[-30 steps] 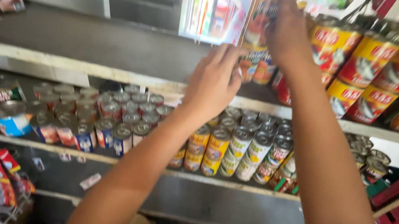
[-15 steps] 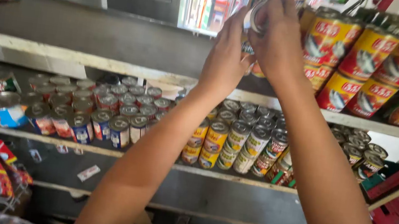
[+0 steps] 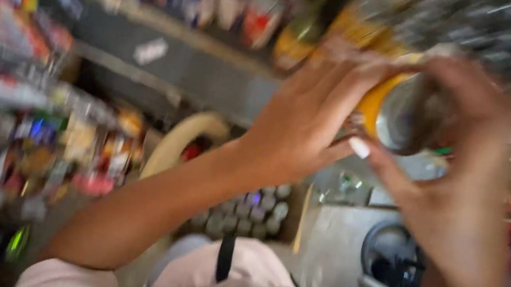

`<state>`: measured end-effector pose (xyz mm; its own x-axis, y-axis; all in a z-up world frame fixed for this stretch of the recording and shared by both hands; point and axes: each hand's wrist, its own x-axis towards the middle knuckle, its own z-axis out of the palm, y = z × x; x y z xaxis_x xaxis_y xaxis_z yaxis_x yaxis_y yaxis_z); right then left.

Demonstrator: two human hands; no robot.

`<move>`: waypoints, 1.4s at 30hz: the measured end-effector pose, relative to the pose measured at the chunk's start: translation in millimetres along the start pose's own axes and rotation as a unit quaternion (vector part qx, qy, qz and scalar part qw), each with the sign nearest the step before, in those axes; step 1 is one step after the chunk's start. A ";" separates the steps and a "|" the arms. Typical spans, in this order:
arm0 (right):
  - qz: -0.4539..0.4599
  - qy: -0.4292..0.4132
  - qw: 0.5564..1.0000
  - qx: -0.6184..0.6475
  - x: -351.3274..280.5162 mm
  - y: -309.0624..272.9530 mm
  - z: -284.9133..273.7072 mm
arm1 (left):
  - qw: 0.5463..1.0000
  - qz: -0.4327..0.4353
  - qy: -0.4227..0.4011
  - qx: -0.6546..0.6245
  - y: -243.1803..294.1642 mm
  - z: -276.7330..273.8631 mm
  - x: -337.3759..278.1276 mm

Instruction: The person is taking canned goods from a cardboard box and placing them onto a store shelf.

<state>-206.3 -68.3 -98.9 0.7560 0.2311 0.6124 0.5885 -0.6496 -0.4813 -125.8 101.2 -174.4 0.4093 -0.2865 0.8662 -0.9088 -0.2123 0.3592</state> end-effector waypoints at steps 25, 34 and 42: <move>0.393 -0.337 0.854 0.053 -409.7 263.9 424.5 | 0.738 -0.586 -0.319 0.106 -81.0 135.5 -531.1; 0.280 -0.356 0.888 0.073 -433.6 315.1 422.0 | 0.764 -0.526 -0.342 0.153 -70.8 141.2 -531.2; 0.373 -0.365 0.851 0.048 -426.3 296.0 430.0 | 0.815 -0.461 -0.279 0.213 -111.7 157.8 -524.2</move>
<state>-231.2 -47.6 -772.2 0.8855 0.1909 -0.4236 -0.1401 -0.7595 -0.6352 -226.0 127.7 -723.4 0.9836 -0.1759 -0.0395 -0.1313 -0.8493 0.5113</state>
